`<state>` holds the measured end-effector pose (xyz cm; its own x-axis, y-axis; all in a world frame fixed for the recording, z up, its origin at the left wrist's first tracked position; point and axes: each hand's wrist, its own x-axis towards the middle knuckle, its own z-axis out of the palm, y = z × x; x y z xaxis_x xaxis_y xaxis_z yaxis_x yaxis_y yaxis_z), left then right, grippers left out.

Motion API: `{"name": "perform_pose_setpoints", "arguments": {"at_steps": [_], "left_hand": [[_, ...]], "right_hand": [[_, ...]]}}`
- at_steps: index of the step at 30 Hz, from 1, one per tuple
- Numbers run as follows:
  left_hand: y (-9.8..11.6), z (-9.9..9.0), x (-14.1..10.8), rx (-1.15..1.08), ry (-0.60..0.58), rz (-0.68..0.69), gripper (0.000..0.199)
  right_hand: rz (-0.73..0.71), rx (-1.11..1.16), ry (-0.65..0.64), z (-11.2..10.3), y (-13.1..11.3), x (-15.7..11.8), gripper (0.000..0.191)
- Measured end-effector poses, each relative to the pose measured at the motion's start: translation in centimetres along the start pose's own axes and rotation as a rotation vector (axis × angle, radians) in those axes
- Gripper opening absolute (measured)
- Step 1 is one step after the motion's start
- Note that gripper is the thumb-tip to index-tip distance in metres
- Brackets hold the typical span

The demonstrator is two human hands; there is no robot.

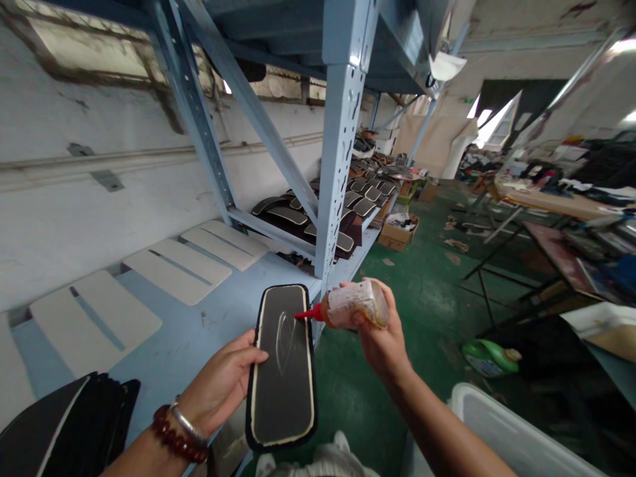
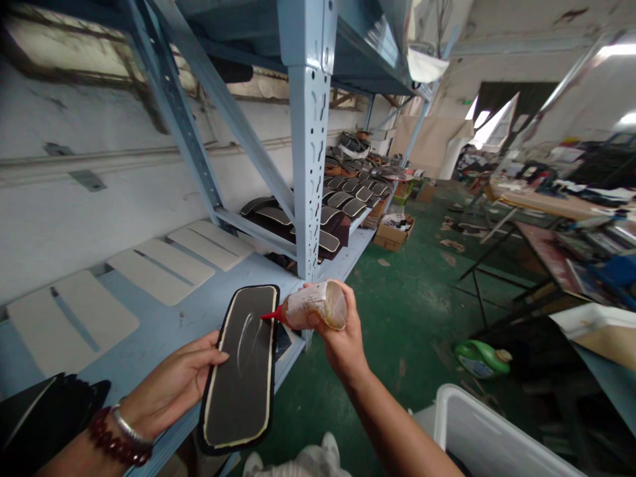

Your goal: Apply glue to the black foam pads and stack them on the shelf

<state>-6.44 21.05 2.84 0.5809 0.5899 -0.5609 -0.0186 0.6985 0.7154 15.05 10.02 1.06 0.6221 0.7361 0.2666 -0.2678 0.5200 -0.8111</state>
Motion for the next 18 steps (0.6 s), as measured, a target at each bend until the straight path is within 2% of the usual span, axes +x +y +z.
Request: {"name": "perform_pose_setpoints", "arguments": {"at_steps": [4,6,8,10,12,15,18], "left_hand": [[0.1,-0.2,0.5,0.000,0.011,0.013,0.032],[0.2,-0.3,0.8,-0.002,0.022,0.019,0.032],[0.3,-0.4,1.2,-0.011,0.027,0.029,0.031],[0.3,-0.9,1.6,-0.016,0.032,0.043,0.031],[0.1,-1.8,2.4,-0.019,0.067,0.073,0.029],[0.1,-3.7,3.9,-0.033,0.176,0.121,0.024],[0.7,-5.5,5.7,-0.045,0.292,0.138,0.024]], "right_hand": [[0.055,0.047,-0.011,0.4,0.6,-1.2,0.056],[0.224,0.173,0.019,0.5,1.2,-1.8,0.055],[0.474,0.370,0.146,0.2,1.8,-2.1,0.049],[0.636,0.531,0.304,-0.6,2.4,-1.9,0.041],[0.625,0.600,0.406,-1.8,2.6,-1.5,0.036],[0.572,0.662,0.521,-4.0,2.5,-1.5,0.038],[0.581,0.699,0.737,-6.2,2.3,-2.5,0.040]]}}
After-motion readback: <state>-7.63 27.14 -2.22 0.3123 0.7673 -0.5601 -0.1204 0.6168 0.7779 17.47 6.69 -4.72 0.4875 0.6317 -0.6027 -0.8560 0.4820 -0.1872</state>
